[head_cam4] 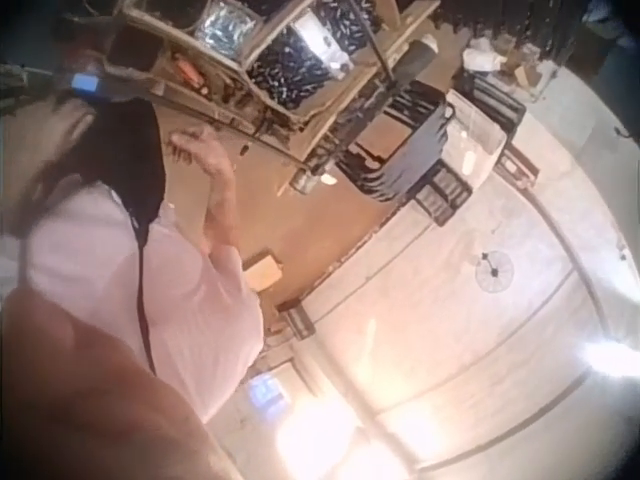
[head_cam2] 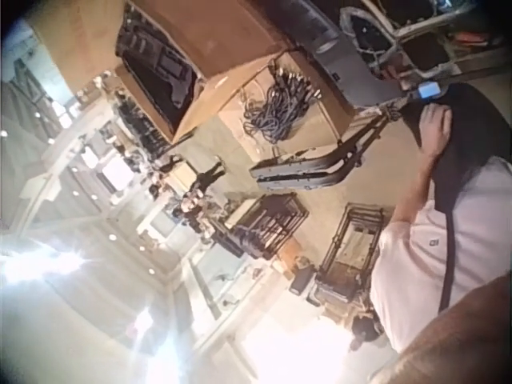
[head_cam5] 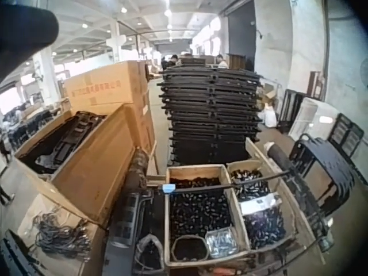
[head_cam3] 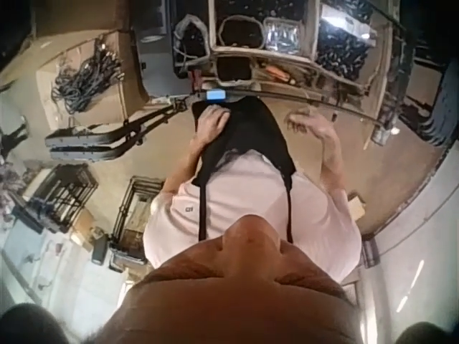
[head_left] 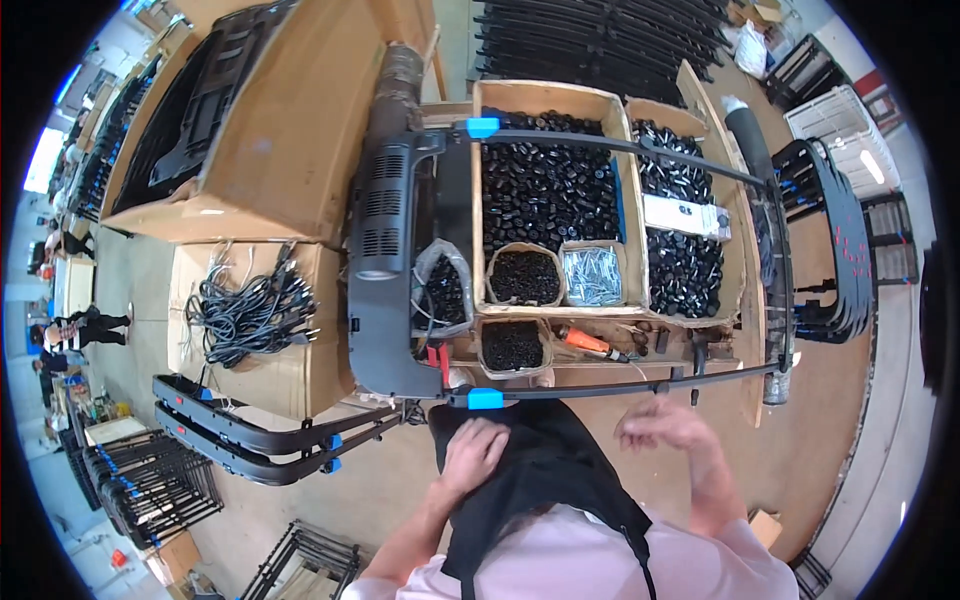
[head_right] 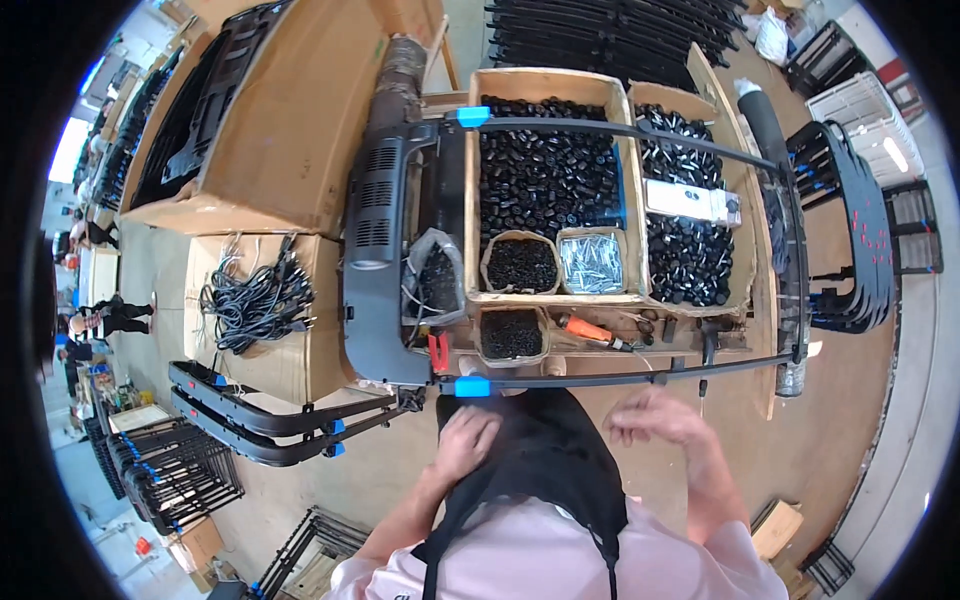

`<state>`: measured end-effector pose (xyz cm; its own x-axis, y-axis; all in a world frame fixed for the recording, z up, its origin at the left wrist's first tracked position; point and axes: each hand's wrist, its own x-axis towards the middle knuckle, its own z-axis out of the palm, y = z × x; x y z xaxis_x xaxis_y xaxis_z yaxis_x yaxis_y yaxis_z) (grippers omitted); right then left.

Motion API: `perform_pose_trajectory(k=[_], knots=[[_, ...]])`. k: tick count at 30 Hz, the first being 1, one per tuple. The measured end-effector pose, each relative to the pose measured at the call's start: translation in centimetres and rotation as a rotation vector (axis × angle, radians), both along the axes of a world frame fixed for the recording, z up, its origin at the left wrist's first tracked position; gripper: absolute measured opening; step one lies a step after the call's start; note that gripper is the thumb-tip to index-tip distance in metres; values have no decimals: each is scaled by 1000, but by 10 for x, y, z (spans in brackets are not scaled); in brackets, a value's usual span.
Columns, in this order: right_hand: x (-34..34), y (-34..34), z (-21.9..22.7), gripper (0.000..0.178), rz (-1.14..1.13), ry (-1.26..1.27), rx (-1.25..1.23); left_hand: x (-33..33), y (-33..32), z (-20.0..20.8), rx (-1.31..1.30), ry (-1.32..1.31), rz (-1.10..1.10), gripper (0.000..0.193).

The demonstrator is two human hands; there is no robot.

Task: Assembling plastic components onto metal frames using an electric screwdriver in a manufacturing facility.

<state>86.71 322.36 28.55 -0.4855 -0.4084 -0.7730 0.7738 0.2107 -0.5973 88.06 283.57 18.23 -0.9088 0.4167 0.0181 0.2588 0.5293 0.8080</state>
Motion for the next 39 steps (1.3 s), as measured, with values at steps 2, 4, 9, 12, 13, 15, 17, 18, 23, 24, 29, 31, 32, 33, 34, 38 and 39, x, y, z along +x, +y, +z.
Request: perform_pose_trajectory(k=[2, 4, 9, 12, 13, 15, 17, 18, 23, 24, 29, 31, 32, 33, 34, 38, 39], knots=[[52, 3, -73, 31, -191, -171, -30, -11, 34, -49, -158, 40, 24, 11], [75, -10, -139, 30, -416, -261, 37, -43, 65, -73, -229, 88, 60, 13], [41, -43, -250, 25, -918, -283, -277, -117, 95, -131, -274, 7, 9, 24], [24, -36, -277, 24, -1074, -293, -109, -129, 115, -142, -370, -130, -62, 38], [21, -33, -278, 27, -679, 31, 431, -132, 117, -138, -466, -173, -99, 46], [9, -23, -266, 35, -155, 512, 1105, -134, 120, -125, -562, -227, -170, 63], [-19, -9, -229, 49, -28, 499, 1184, -139, 118, -109, -691, -337, -211, 73], [-15, 0, -236, 50, 32, 545, 1171, -138, 119, -114, -691, -279, -227, 75], [-16, 22, -271, 54, 159, 562, 998, -140, 124, -131, -707, -300, -334, 61], [-20, 23, -267, 52, 183, 545, 1004, -140, 122, -135, -686, -270, -370, 56], [-34, 8, -216, 46, 234, 407, 1001, -148, 97, -153, -555, -270, -387, 41], [-12, 12, -201, 39, 96, 401, 1069, -150, 96, -156, -323, -442, -251, 33], [-2, 10, -190, 39, 33, 370, 1060, -152, 96, -154, -319, -444, -251, 33], [8, 8, -181, 39, 37, 368, 1064, -155, 96, -153, -269, -540, -212, 32], [20, 9, -170, 40, -51, 306, 1003, -157, 99, -150, -213, -633, -175, 32], [71, 1, -157, 42, -153, 114, 926, -158, 90, -167, -180, -455, -47, 38], [84, -4, -155, 42, -148, 116, 933, -158, 87, -172, -172, -457, -43, 38]])
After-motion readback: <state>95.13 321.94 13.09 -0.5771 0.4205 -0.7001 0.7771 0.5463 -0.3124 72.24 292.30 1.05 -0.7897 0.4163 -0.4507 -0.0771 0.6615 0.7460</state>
